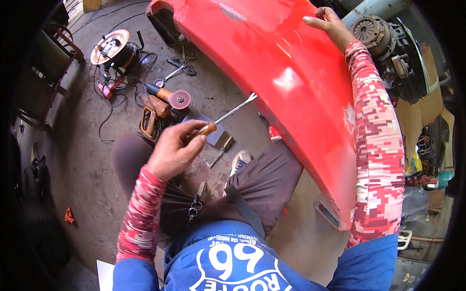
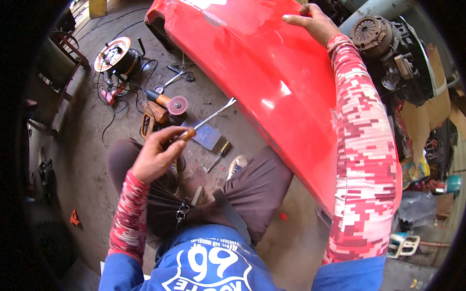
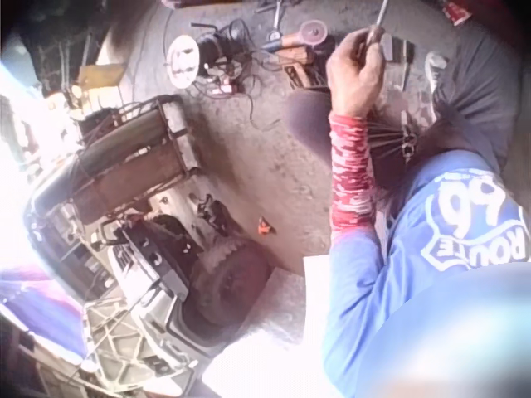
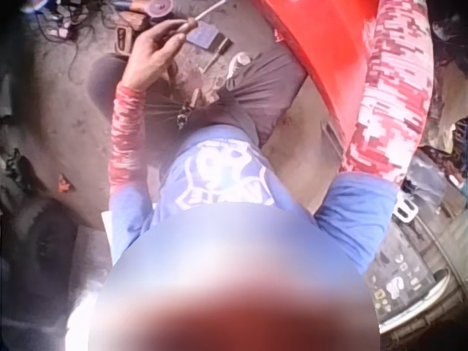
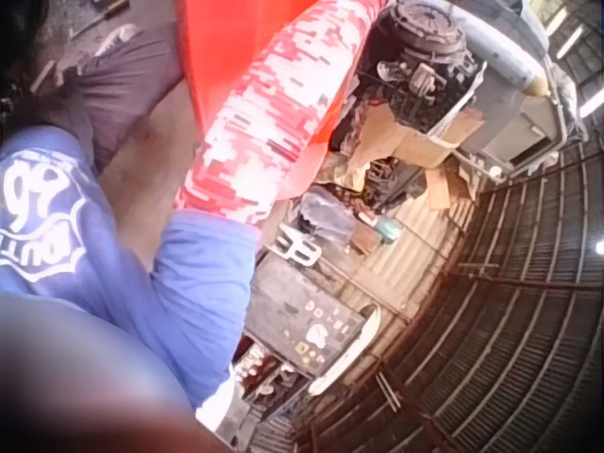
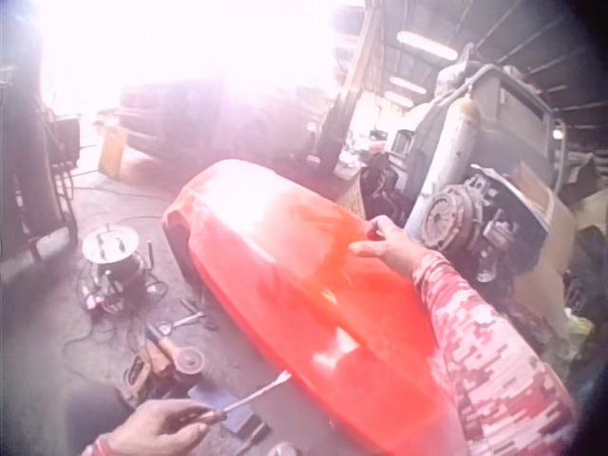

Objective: The person uses a scraper to remove paint and residue from a red car fender. They scrape multiple areas, occasionally wiping the surface with a cloth, and reposition the fender to access different sections.

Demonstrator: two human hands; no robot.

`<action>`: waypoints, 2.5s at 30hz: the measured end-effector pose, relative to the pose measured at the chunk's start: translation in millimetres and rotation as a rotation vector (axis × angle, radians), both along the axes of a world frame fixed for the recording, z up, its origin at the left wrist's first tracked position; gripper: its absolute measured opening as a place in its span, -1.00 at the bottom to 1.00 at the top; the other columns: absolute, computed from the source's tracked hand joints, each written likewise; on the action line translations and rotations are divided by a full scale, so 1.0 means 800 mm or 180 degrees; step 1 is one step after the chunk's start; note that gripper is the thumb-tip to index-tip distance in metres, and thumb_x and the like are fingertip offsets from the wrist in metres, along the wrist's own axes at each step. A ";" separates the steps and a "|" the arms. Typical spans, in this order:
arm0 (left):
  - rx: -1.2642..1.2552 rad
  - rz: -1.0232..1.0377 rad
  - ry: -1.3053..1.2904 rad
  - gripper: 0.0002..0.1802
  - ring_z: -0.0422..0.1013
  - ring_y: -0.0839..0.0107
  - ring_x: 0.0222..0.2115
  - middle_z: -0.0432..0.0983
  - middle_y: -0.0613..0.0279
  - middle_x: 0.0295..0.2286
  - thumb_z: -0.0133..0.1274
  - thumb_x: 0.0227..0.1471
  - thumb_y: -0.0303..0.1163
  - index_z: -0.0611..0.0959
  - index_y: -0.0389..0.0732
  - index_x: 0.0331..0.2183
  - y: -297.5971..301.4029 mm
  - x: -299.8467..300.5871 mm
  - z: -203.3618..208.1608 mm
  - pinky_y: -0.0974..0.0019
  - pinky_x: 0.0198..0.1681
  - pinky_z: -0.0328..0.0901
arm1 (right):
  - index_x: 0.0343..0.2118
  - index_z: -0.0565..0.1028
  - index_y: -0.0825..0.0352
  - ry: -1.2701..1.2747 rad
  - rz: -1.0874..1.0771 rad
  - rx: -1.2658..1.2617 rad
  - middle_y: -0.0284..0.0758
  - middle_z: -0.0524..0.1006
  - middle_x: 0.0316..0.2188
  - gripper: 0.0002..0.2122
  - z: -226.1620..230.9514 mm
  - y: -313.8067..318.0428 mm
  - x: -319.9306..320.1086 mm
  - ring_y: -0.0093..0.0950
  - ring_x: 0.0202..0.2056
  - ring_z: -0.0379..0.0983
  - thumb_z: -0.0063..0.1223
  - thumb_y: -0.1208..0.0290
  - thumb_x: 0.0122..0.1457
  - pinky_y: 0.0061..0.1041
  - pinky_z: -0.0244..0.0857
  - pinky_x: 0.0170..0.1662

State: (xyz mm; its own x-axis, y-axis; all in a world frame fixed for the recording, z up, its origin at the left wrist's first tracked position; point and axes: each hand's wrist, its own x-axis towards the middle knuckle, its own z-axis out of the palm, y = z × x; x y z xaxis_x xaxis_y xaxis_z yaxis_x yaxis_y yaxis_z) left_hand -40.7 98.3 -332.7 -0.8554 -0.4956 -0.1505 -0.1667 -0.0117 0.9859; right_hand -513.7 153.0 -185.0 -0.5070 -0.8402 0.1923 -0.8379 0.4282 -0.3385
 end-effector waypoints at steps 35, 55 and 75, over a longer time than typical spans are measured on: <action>-0.1279 -0.1898 -0.0196 -0.63 0.50 0.42 -0.24 0.58 0.08 -0.25 0.19 0.05 -0.48 0.64 -0.44 -0.08 0.036 -0.072 -0.014 0.32 -0.12 0.41 | 0.10 0.45 0.30 -0.3210 0.1106 -0.1421 -0.17 0.52 0.10 -0.42 0.043 0.239 0.197 -0.16 0.13 0.46 0.16 -0.11 0.21 -0.13 0.28 0.23; -0.1147 -0.0795 0.0073 -0.68 0.60 0.49 -0.29 0.71 0.08 -0.32 0.19 0.04 -0.60 0.70 -0.41 -0.11 0.101 -0.003 0.111 0.38 -0.16 0.47 | -0.01 0.49 0.43 -0.4492 -0.1322 -0.2088 -0.29 0.60 -0.15 -0.71 -0.224 0.295 0.446 -0.60 -0.24 0.54 0.12 0.32 0.36 -0.56 0.44 -0.12; -0.1284 -0.0637 0.0108 -0.75 0.62 0.35 -0.41 0.65 0.00 -0.44 0.23 -0.10 -0.51 0.71 -0.38 -0.29 0.089 -0.052 0.066 0.33 -0.27 0.47 | -0.19 0.37 0.22 -0.0448 0.0294 -0.1571 -0.27 0.47 -0.33 -0.62 -0.165 0.193 0.412 -0.16 -0.22 0.44 0.21 0.49 -0.12 -0.17 0.22 -0.16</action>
